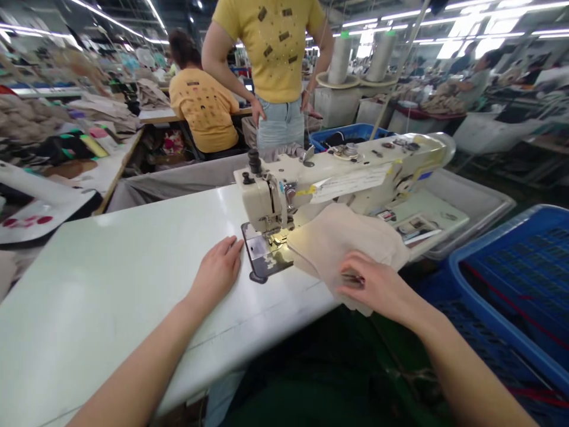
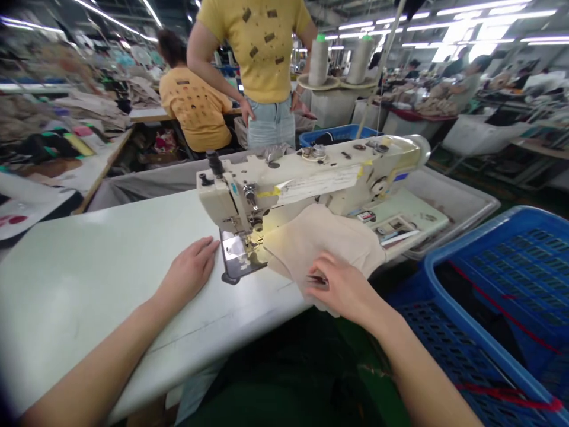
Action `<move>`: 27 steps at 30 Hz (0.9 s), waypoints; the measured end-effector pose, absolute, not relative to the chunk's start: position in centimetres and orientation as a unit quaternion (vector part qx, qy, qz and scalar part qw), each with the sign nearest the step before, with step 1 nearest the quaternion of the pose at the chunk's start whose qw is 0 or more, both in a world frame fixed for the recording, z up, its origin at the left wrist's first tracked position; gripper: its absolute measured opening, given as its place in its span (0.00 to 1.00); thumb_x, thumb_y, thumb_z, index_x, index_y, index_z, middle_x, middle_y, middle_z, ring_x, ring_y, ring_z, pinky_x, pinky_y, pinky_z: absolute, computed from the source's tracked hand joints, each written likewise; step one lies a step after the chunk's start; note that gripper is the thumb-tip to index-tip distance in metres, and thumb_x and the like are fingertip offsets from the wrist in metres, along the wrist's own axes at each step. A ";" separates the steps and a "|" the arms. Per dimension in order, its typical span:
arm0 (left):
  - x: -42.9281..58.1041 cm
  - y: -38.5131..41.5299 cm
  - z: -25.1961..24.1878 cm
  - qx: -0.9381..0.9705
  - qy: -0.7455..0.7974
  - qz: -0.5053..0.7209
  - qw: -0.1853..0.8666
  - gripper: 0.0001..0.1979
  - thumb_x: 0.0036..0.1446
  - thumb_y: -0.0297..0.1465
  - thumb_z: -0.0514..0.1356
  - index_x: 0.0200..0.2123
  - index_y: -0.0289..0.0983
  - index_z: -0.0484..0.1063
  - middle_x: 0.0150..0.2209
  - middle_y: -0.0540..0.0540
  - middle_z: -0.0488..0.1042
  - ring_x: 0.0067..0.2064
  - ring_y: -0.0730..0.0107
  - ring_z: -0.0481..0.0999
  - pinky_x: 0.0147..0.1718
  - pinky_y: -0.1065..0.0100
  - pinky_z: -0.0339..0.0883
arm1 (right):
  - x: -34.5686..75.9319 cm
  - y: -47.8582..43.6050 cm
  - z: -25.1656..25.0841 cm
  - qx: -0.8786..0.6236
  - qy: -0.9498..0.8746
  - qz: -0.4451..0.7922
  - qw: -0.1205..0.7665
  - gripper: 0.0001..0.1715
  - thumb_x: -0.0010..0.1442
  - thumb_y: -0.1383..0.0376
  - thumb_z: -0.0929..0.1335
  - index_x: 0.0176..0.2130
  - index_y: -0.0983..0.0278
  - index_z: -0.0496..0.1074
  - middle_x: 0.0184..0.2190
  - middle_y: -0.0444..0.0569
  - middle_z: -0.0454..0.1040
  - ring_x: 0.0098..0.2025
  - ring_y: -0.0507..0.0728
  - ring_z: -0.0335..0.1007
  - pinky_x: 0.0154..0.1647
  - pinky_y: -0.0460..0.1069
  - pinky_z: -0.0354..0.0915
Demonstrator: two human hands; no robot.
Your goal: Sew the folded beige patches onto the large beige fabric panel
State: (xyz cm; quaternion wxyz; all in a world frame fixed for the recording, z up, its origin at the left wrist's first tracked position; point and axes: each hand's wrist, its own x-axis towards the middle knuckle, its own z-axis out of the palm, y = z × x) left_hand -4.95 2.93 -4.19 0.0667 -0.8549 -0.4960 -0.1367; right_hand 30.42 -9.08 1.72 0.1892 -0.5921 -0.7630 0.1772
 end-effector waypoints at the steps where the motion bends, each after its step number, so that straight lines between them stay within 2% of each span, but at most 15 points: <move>1: -4.9 3.0 -4.2 -0.855 -0.495 -0.140 0.068 0.22 0.67 0.31 0.46 0.57 0.29 0.71 0.58 0.31 0.71 0.59 0.47 0.72 0.58 0.48 0.67 | 30.6 -9.4 1.8 -0.584 -0.774 0.184 0.163 0.12 0.56 0.66 0.74 0.40 0.60 0.69 0.43 0.45 0.72 0.40 0.55 0.72 0.40 0.48 0.65; 4: -4.8 3.2 -4.2 -0.854 -0.494 -0.145 0.069 0.23 0.68 0.32 0.45 0.56 0.28 0.72 0.58 0.31 0.71 0.58 0.48 0.72 0.59 0.49 0.67 | 30.6 -9.7 1.3 -0.563 -0.798 0.187 0.106 0.14 0.55 0.68 0.75 0.40 0.61 0.69 0.44 0.46 0.71 0.40 0.56 0.71 0.39 0.49 0.65; 8: -4.7 3.1 -4.0 -0.851 -0.503 -0.135 0.066 0.23 0.68 0.32 0.44 0.57 0.28 0.71 0.58 0.31 0.71 0.59 0.49 0.71 0.59 0.50 0.66 | 30.4 -9.2 0.0 -0.553 -0.798 0.209 0.119 0.04 0.63 0.66 0.70 0.36 0.62 0.70 0.39 0.45 0.70 0.37 0.55 0.70 0.38 0.49 0.63; 14: -3.2 1.6 -2.2 -0.842 -0.530 -0.043 0.088 0.21 0.68 0.27 0.46 0.59 0.28 0.68 0.61 0.32 0.68 0.61 0.51 0.70 0.61 0.54 0.65 | 31.2 -8.7 0.3 -0.536 -0.772 0.284 0.190 0.17 0.70 0.58 0.64 0.32 0.61 0.71 0.34 0.45 0.71 0.36 0.54 0.70 0.38 0.49 0.62; 16: -1.9 0.1 -0.9 -0.832 -0.544 0.006 0.108 0.20 0.68 0.27 0.47 0.57 0.29 0.69 0.60 0.31 0.69 0.59 0.50 0.71 0.57 0.53 0.68 | 31.4 -8.8 0.5 -0.534 -0.768 0.299 0.190 0.18 0.70 0.57 0.63 0.32 0.61 0.71 0.34 0.45 0.71 0.36 0.54 0.70 0.38 0.49 0.62; 18: -0.2 -1.7 0.5 -0.827 -0.549 0.051 0.110 0.16 0.67 0.28 0.49 0.51 0.29 0.72 0.52 0.32 0.74 0.52 0.49 0.76 0.49 0.53 0.73 | 31.5 -8.9 0.7 -0.536 -0.766 0.305 0.181 0.18 0.70 0.57 0.62 0.31 0.62 0.71 0.34 0.45 0.71 0.36 0.54 0.70 0.38 0.49 0.61; 21: 2.5 -4.2 2.5 -0.839 -0.532 0.094 0.063 0.13 0.67 0.28 0.51 0.46 0.31 0.74 0.43 0.36 0.77 0.45 0.50 0.79 0.41 0.54 0.75 | 31.6 -9.0 0.7 -0.541 -0.764 0.303 0.177 0.18 0.69 0.59 0.62 0.29 0.62 0.70 0.34 0.45 0.71 0.35 0.53 0.69 0.37 0.48 0.61; 24: 4.5 -5.7 3.3 -0.885 -0.461 0.070 0.002 0.15 0.69 0.28 0.48 0.40 0.34 0.75 0.38 0.40 0.77 0.41 0.53 0.79 0.39 0.54 0.75 | 31.5 -9.0 0.6 -0.546 -0.761 0.294 0.189 0.17 0.67 0.60 0.63 0.27 0.62 0.69 0.31 0.44 0.70 0.33 0.53 0.68 0.35 0.48 0.60; 27: 6.0 -5.8 2.4 -0.933 -0.357 -0.029 -0.039 0.12 0.68 0.28 0.50 0.43 0.35 0.74 0.43 0.39 0.78 0.45 0.54 0.79 0.44 0.55 0.74 | 31.4 -9.0 0.5 -0.550 -0.746 0.307 0.216 0.16 0.64 0.61 0.65 0.25 0.62 0.70 0.28 0.43 0.70 0.31 0.53 0.68 0.34 0.48 0.61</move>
